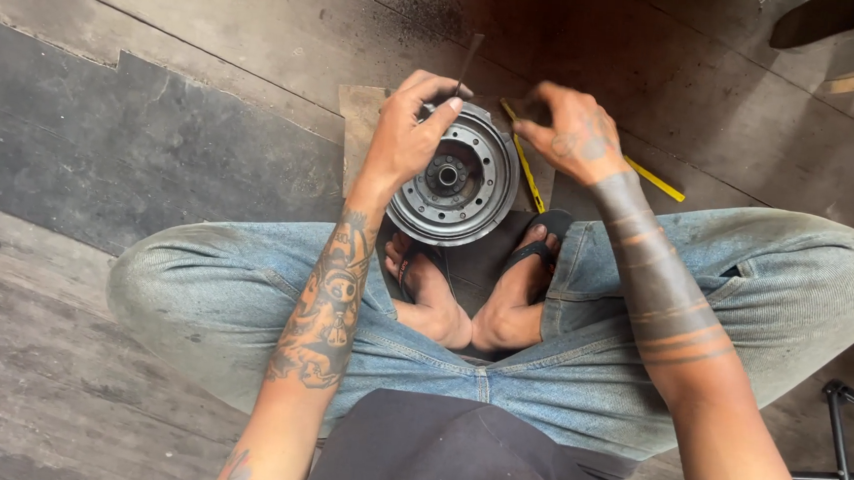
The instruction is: Marking the surface of a metal pulley with a marker while sitting on the floor
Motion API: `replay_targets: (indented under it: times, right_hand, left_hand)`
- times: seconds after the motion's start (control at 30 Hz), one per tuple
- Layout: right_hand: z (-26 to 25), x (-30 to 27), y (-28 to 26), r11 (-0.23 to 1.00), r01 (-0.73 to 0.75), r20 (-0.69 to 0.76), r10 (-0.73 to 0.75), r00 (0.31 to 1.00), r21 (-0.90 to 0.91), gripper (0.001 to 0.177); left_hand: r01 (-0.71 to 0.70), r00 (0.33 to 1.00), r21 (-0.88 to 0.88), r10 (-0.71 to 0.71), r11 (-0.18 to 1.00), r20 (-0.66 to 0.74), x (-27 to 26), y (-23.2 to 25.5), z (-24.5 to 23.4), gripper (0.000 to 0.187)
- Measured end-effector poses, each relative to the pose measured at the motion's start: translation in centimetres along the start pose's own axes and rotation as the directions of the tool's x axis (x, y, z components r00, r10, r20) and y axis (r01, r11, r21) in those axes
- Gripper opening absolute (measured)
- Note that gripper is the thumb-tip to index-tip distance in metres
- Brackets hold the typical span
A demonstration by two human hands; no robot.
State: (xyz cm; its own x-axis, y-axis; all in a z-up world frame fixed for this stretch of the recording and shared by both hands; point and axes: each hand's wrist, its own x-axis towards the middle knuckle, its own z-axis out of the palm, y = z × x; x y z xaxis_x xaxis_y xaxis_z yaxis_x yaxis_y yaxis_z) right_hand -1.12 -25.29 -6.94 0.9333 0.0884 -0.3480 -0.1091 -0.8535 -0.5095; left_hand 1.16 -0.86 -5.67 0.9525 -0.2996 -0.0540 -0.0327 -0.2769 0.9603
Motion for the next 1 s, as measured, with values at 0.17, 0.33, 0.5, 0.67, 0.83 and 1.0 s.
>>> replay_targets:
  times: [0.17,0.33,0.5,0.67,0.83,1.0]
  right_hand:
    - [0.6,-1.0,-4.1,0.664,0.16,0.053,-0.289,0.956,0.731,0.045]
    - [-0.4,-0.1,-2.3,0.561,-0.012,0.173,-0.234,0.957,0.828,0.034]
    - [-3.7,-0.2,-2.2,0.697,-0.003,0.204,-0.205,0.957,0.717,0.026]
    - [-2.7,0.0,-1.3,0.464,0.024,0.031,-0.111,0.993,0.886,0.021]
    - [-0.4,-0.1,-3.0,0.38,-0.045,0.095,-0.114,0.989,0.924,0.019]
    - [1.0,1.2,-1.0,0.634,0.043,0.036,-0.111,0.993,0.772,0.009]
  left_hand:
    - [0.023,0.998,-0.223,-0.01,0.974,0.059,-0.5,-1.3,1.9,0.014]
    - [0.019,0.997,-0.188,-0.033,0.982,-0.07,-0.3,-1.1,1.6,0.014]
    - [0.17,0.951,-0.664,-0.299,0.729,-0.085,0.0,-0.6,0.3,0.022]
    - [0.155,0.978,-0.606,-0.207,0.78,-0.015,-0.2,-2.3,1.2,0.024]
    - [0.152,0.985,-0.621,-0.169,0.769,0.032,-0.3,-3.1,1.1,0.031]
    - [0.049,0.995,0.528,0.008,0.848,-0.104,-0.5,-5.5,0.1,0.049]
